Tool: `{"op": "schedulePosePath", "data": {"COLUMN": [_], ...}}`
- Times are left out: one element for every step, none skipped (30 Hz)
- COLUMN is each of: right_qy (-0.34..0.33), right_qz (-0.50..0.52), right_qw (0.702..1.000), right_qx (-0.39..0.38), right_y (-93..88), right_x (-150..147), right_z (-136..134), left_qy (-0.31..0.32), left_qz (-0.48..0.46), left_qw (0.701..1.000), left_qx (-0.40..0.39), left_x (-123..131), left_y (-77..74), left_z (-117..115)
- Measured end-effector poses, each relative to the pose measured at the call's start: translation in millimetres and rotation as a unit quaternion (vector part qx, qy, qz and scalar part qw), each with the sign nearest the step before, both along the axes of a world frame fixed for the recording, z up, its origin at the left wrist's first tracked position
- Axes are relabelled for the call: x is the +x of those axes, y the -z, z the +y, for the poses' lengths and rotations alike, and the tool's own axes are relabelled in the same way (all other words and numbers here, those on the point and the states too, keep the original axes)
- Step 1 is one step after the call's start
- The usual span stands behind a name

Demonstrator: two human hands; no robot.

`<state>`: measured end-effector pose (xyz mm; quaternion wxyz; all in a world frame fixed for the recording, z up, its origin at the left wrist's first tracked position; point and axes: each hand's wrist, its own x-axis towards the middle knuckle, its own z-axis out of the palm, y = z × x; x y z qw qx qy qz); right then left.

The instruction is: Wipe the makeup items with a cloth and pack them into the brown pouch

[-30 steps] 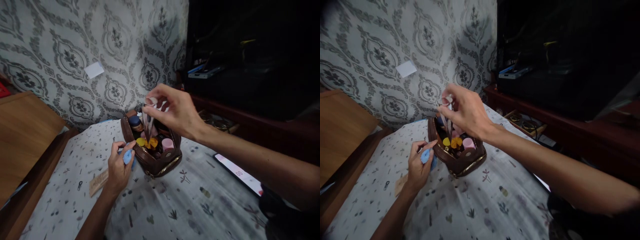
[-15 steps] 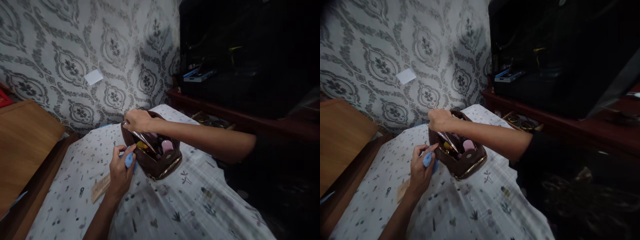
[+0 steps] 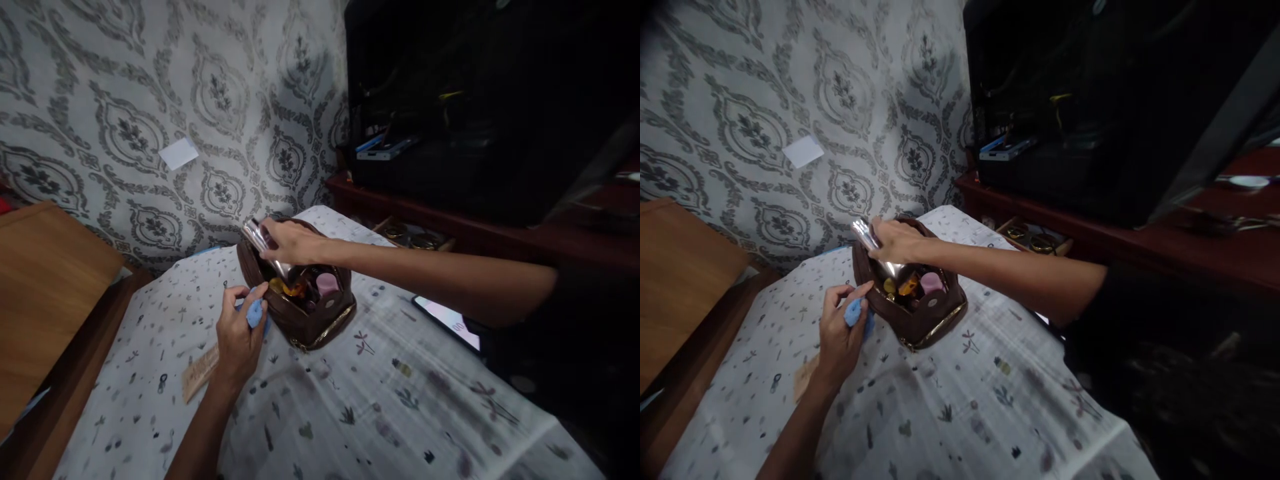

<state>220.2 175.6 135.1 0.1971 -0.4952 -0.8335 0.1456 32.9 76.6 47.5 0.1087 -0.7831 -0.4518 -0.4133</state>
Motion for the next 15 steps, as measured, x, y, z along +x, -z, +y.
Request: {"op": "schedulePosePath", "data": {"right_qy": [0.025, 0.046, 0.061, 0.071, 0.075, 0.073, 0.065, 0.050, 0.034, 0.016, 0.004, -0.004, -0.008, -0.010, -0.011], "right_qz": [0.034, 0.063, 0.080, 0.084, 0.075, 0.055, 0.027, -0.003, -0.033, -0.058, -0.078, -0.093, -0.104, -0.111, -0.116], "right_qw": [0.999, 0.997, 0.995, 0.994, 0.994, 0.996, 0.997, 0.998, 0.998, 0.998, 0.997, 0.995, 0.994, 0.993, 0.992], "right_qx": [0.005, 0.007, 0.007, 0.003, -0.003, -0.010, -0.019, -0.026, -0.030, -0.027, -0.024, -0.023, -0.025, -0.031, -0.041], "right_y": [-2.1, -4.1, -5.5, -6.1, -5.8, -4.5, -2.6, -0.1, 2.5, 5.0, 7.2, 9.1, 10.7, 12.3, 14.0], "right_x": [0, 0, -1, -3, -4, -5, -7, -8, -9, -11, -12, -13, -14, -16, -17], "right_z": [1, 2, 2, 2, 1, 0, -1, -3, -6, -8, -10, -12, -14, -14, -14], "left_qy": [-0.001, -0.002, -0.003, -0.002, -0.001, -0.001, -0.001, -0.001, -0.001, -0.002, -0.002, -0.003, -0.003, -0.003, -0.002], "left_qz": [-0.001, -0.004, -0.006, -0.006, -0.007, -0.006, -0.004, -0.002, -0.001, 0.000, 0.000, -0.002, -0.005, -0.007, -0.009], "left_qw": [1.000, 1.000, 1.000, 1.000, 1.000, 1.000, 1.000, 1.000, 1.000, 1.000, 1.000, 1.000, 1.000, 1.000, 1.000], "left_qx": [0.000, 0.000, -0.002, -0.004, -0.004, -0.005, -0.004, -0.002, 0.000, 0.002, 0.002, 0.002, 0.001, 0.000, -0.002], "left_x": [0, 0, 0, 0, 0, 0, 0, -1, -1, 0, 0, 0, 0, 0, 0], "left_y": [0.0, 0.1, 0.2, 0.5, 0.8, 1.1, 1.3, 1.4, 1.3, 1.0, 0.6, 0.2, -0.1, -0.3, -0.3], "left_z": [0, 0, 0, 0, 1, 1, 1, 1, 0, 0, 0, 0, 0, 0, 0]}}
